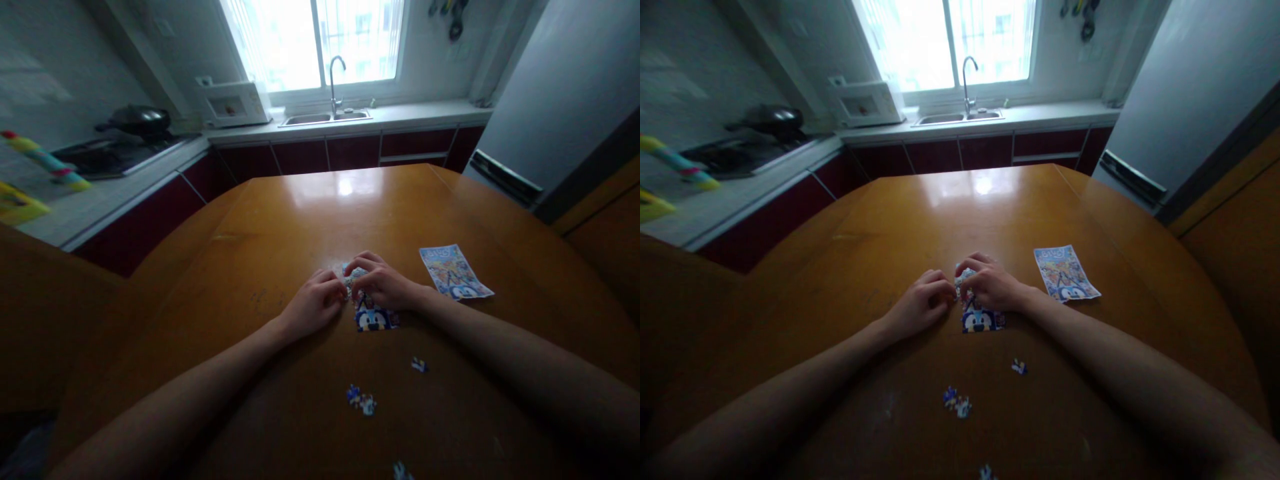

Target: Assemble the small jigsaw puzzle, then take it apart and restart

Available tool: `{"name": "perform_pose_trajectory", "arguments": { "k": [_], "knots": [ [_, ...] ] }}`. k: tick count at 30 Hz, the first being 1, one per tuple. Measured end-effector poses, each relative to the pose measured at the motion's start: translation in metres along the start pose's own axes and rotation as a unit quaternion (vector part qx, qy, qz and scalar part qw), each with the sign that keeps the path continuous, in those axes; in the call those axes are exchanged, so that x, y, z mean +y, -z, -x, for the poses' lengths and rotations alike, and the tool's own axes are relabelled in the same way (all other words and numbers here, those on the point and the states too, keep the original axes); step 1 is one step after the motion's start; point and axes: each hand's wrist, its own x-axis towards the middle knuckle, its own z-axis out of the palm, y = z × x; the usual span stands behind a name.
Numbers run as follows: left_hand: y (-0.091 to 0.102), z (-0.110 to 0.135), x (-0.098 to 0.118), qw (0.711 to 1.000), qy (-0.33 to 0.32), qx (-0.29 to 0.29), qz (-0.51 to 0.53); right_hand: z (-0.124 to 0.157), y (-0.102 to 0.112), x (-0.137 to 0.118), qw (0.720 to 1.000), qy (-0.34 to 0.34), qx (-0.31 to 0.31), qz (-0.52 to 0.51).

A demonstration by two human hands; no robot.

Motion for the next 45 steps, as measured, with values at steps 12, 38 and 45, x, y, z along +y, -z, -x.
{"name": "perform_pose_trajectory", "arguments": {
  "k": [12, 38, 45],
  "knots": [
    [0.000, -0.001, 0.000, 1.000, 0.013, 0.004, 0.006, -0.001, -0.001, 0.002, 1.000, 0.000, 0.015, -0.017],
    [-0.003, 0.002, -0.010, 0.999, -0.040, 0.002, 0.008, 0.000, -0.005, 0.008, 0.999, 0.010, 0.022, -0.020],
    [-0.005, 0.002, -0.013, 0.999, -0.038, 0.003, 0.004, 0.000, -0.004, 0.008, 1.000, 0.011, 0.022, -0.018]
  ]
}}
